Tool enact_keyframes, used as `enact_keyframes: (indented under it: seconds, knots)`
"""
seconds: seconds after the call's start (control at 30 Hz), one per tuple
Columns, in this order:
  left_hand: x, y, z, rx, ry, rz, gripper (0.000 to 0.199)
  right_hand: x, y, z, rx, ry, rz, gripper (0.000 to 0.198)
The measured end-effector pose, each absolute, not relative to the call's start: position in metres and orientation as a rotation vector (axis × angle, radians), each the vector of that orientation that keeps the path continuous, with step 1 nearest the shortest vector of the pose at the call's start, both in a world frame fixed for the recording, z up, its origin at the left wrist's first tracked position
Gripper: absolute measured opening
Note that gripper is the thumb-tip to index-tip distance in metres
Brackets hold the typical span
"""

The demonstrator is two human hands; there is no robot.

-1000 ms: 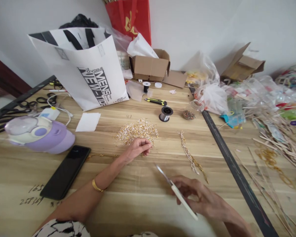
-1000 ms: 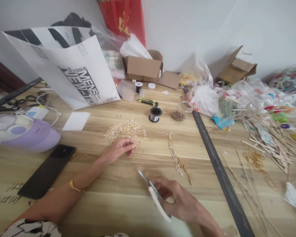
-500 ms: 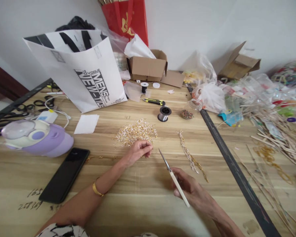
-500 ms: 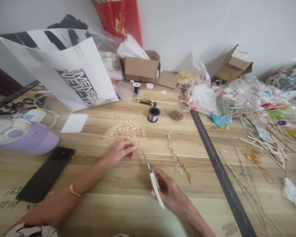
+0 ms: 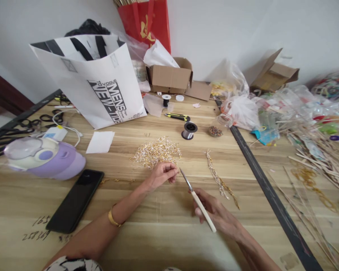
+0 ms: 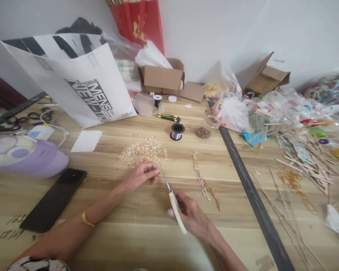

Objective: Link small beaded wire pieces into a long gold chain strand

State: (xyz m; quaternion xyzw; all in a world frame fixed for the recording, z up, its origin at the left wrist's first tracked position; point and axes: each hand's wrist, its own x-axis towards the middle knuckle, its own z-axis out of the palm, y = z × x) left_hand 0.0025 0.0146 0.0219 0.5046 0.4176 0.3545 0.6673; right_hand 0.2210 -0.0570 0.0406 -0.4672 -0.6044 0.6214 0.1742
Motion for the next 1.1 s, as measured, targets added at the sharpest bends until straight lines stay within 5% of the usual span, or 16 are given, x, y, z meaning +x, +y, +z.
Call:
enact_keyframes:
  seconds: [1.1]
  knots:
    - [0.008,0.011,0.013,1.194,0.932,0.727,0.031,0.214,-0.059,0.039,-1.537,-1.974,1.262,0.035]
